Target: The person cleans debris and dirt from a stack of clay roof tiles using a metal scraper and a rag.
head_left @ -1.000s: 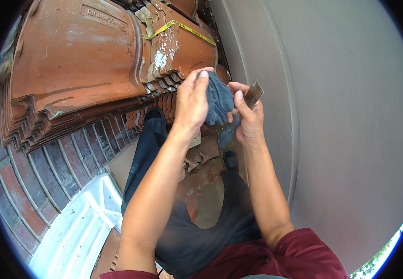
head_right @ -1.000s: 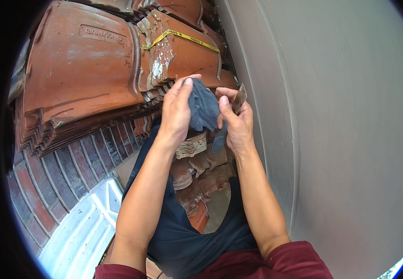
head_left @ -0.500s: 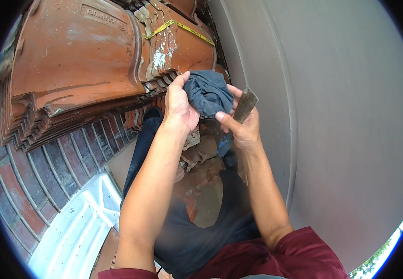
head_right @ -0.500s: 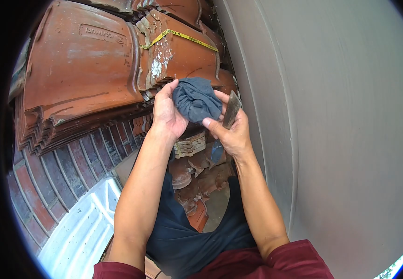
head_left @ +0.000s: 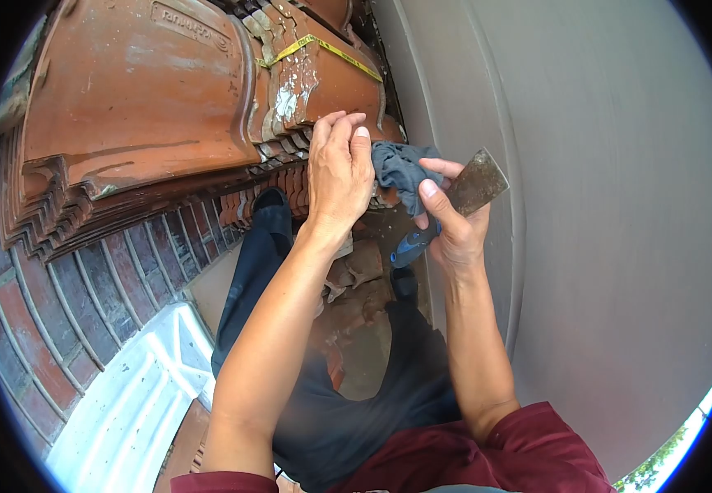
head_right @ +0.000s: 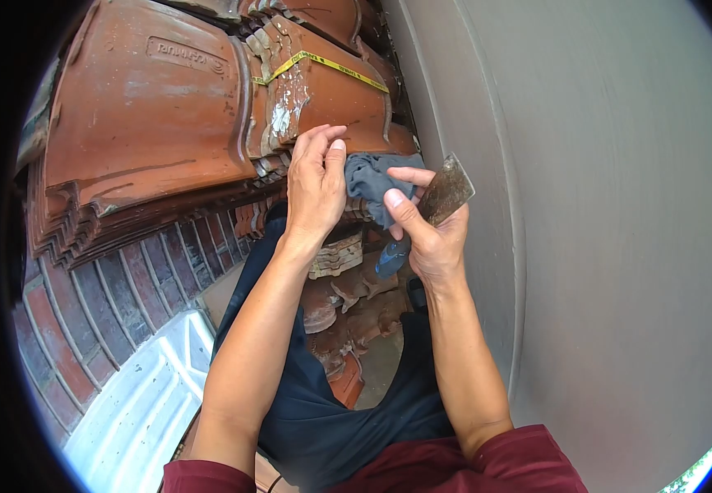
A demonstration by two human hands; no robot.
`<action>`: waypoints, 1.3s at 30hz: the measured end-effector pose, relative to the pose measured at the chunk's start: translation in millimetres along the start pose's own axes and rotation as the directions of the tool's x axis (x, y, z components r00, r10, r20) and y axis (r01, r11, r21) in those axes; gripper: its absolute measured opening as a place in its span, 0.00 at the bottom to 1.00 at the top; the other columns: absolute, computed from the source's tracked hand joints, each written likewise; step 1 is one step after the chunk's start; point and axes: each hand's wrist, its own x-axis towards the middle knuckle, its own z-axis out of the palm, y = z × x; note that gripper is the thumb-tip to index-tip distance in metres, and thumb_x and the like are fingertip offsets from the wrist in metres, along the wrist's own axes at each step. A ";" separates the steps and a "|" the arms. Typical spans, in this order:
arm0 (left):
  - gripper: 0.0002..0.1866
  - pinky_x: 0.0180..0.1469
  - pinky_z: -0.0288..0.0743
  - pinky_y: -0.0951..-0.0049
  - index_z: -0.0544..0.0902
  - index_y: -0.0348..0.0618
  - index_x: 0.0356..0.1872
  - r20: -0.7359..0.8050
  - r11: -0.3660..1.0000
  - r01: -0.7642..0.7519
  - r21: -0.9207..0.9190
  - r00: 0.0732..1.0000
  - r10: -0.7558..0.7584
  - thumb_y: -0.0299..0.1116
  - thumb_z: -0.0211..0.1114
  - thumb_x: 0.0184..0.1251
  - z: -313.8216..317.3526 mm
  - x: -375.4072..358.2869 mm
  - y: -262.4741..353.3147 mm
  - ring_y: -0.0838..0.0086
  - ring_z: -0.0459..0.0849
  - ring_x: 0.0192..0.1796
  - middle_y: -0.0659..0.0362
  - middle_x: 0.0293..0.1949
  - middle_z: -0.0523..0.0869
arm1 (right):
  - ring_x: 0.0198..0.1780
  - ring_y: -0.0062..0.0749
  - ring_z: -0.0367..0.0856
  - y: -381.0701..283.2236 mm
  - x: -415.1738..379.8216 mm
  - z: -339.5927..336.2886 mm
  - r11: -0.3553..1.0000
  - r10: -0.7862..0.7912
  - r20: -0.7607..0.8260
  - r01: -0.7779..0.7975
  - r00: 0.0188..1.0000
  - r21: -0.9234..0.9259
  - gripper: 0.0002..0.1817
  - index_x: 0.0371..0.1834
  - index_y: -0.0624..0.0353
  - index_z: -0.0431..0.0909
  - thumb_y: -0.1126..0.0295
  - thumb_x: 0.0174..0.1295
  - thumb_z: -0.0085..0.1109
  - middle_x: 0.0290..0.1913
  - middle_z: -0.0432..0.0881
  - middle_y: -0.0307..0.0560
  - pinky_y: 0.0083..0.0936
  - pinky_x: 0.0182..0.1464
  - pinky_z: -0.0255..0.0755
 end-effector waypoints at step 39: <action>0.14 0.36 0.78 0.72 0.81 0.36 0.49 0.072 0.843 0.185 -0.506 0.982 -0.172 0.23 0.46 0.72 -1.0 -8.4 14.0 0.74 0.87 0.31 0.53 0.28 0.90 | 0.33 0.15 0.80 17.4 -6.6 37.1 0.982 0.172 -0.148 -0.158 0.974 0.103 0.09 0.41 0.65 0.83 0.80 0.59 0.71 0.35 0.85 0.39 0.16 0.36 0.74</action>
